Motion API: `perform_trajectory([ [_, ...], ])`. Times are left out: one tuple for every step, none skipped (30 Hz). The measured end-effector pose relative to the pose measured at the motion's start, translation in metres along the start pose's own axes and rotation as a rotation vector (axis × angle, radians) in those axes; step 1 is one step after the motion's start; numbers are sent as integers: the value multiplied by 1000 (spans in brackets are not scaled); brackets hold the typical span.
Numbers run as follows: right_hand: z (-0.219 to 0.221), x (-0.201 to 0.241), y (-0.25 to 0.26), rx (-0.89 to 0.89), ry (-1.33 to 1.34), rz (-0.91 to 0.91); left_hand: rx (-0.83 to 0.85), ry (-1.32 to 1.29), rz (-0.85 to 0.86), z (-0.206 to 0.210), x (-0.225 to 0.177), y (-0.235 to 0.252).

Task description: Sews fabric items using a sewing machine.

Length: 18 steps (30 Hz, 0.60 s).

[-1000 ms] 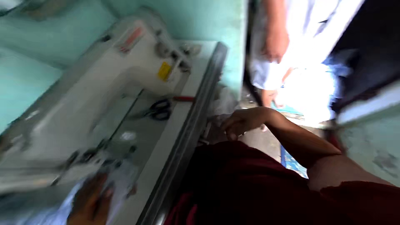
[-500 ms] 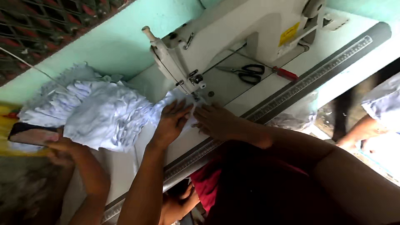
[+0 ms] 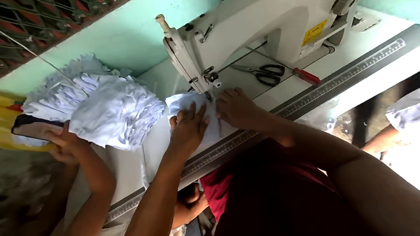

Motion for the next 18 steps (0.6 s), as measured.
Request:
perform_trajectory([
  [1,9,-7,-42,19,-54,12,-40,-4,4,1,-1],
  [4,19,-16,-63,29,-119,29,-81,-6,8,3,-2],
  [9,27,-24,-73,33,-184,41,-124,-2,9,3,-3],
  [12,32,-29,-52,40,-218,64,-161,-4,8,3,-3],
  [13,35,-32,-20,45,-219,100,-193,-10,5,2,-3],
  [14,33,-33,-21,40,-206,137,-211,-15,1,2,-3],
  [13,31,-32,-28,37,-186,166,-214,-16,-3,1,-3],
  [11,27,-31,-32,32,-166,182,-206,-10,-6,2,-3],
  [9,24,-28,-24,23,-148,182,-184,6,-9,4,-3],
  [8,21,-27,-16,13,-134,166,-160,29,-9,6,-4],
  [7,18,-25,-11,2,-123,145,-147,51,-9,9,-5],
  [6,16,-24,-9,-8,-115,118,-135,66,-8,11,-6],
  [6,14,-22,-3,-14,-108,86,-117,79,-6,12,-7],
  [6,11,-21,2,-18,-103,54,-96,91,-3,13,-7],
  [6,8,-19,19,-15,-95,22,-76,107,0,14,-8],
  [6,5,-17,39,-6,-90,2,-79,123,3,14,-8],
  [6,2,-15,39,1,-87,-7,-104,134,7,15,-7],
  [5,-2,-12,40,6,-83,-5,-136,133,9,15,-7],
])
Point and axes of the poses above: each hand's wrist, its own y-axis towards the middle knuckle, its own z-axis out of the palm, x = y × z, the point moved 3 cm from there along y, towards the middle knuckle
